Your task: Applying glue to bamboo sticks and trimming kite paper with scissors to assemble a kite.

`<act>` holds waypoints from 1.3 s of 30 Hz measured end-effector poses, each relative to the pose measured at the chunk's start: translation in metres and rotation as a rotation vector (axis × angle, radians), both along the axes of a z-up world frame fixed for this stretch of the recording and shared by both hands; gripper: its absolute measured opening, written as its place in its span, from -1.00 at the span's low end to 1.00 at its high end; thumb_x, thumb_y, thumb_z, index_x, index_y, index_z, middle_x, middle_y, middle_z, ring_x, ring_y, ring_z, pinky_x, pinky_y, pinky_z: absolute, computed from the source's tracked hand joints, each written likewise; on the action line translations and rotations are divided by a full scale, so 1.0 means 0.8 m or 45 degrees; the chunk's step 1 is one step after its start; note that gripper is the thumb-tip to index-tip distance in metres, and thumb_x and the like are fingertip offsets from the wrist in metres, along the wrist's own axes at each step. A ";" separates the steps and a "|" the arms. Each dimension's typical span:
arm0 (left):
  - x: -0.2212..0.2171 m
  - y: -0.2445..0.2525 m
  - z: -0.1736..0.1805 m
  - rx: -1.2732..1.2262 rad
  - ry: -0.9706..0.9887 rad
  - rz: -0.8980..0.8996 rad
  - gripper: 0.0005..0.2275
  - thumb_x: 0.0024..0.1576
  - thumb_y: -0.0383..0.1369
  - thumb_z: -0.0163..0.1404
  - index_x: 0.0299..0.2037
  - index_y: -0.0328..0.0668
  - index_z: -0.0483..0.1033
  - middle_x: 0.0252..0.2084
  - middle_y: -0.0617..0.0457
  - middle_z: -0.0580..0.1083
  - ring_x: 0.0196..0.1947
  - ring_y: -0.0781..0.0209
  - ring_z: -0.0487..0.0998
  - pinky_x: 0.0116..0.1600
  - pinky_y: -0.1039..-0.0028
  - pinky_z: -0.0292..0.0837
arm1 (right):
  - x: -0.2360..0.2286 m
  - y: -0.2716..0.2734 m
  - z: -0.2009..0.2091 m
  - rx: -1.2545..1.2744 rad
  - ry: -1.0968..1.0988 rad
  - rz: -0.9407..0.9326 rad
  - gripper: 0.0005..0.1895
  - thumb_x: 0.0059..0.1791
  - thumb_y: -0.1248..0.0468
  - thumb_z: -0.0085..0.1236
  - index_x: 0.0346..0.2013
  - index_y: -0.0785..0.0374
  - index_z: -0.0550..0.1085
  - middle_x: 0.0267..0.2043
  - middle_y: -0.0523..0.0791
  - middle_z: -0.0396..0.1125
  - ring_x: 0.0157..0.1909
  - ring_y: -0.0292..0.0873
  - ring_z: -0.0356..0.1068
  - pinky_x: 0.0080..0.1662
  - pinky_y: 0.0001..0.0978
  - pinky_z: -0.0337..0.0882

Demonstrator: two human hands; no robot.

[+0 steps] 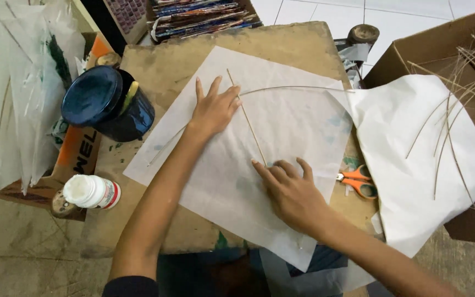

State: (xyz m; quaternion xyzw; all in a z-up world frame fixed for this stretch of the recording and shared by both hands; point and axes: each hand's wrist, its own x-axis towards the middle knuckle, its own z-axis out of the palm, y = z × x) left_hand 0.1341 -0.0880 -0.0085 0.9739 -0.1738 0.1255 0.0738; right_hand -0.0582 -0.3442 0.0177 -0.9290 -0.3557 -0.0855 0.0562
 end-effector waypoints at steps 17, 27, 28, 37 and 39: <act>-0.027 -0.013 0.023 -0.125 0.199 0.030 -0.58 0.34 -0.19 -0.31 0.43 0.19 0.23 0.43 0.17 0.30 0.55 -0.07 -0.05 0.39 -0.51 -0.59 | 0.099 0.042 -0.035 0.140 -0.421 0.009 -0.56 0.01 0.36 0.05 0.20 0.13 0.41 -0.10 -0.10 0.45 0.07 -0.02 0.45 -0.07 -0.21 0.47; -0.159 -0.055 0.027 -0.038 0.195 -0.127 -0.66 0.27 -0.42 -0.17 0.22 0.11 0.49 0.32 0.11 0.44 0.51 0.00 0.09 0.35 -0.61 -0.49 | 0.098 0.033 -0.060 0.265 -0.841 0.034 -0.79 -0.06 0.28 0.15 -0.13 0.06 0.56 -0.38 -0.20 0.47 -0.11 -0.13 0.52 -0.03 -0.18 0.37; -0.168 -0.056 0.028 -0.043 0.208 -0.121 -0.66 0.27 -0.42 -0.17 0.22 0.11 0.49 0.32 0.11 0.44 0.51 0.00 0.09 0.35 -0.61 -0.49 | 0.089 0.030 -0.056 0.264 -0.826 0.040 -0.79 -0.06 0.28 0.15 -0.13 0.06 0.56 -0.38 -0.20 0.47 -0.11 -0.13 0.52 -0.03 -0.18 0.37; -0.185 -0.056 0.022 -0.075 0.174 -0.141 -0.62 0.28 -0.44 -0.20 0.26 0.12 0.45 0.38 0.09 0.38 0.53 -0.02 0.02 0.36 -0.57 -0.56 | 0.034 0.011 -0.034 0.184 -0.678 0.007 -0.70 -0.02 0.37 0.14 -0.01 0.02 0.47 -0.27 -0.16 0.54 -0.01 -0.12 0.54 0.12 -0.07 0.30; -0.181 -0.054 0.017 0.085 0.132 -0.199 -0.62 0.24 -0.43 -0.26 0.26 -0.03 0.38 0.42 0.14 0.27 0.51 -0.05 -0.06 0.23 -0.71 -0.52 | 0.014 0.012 -0.008 0.187 -0.852 0.070 -0.70 -0.04 0.47 0.04 -0.06 0.11 0.45 -0.19 -0.23 0.50 -0.02 -0.21 0.47 0.02 -0.16 0.33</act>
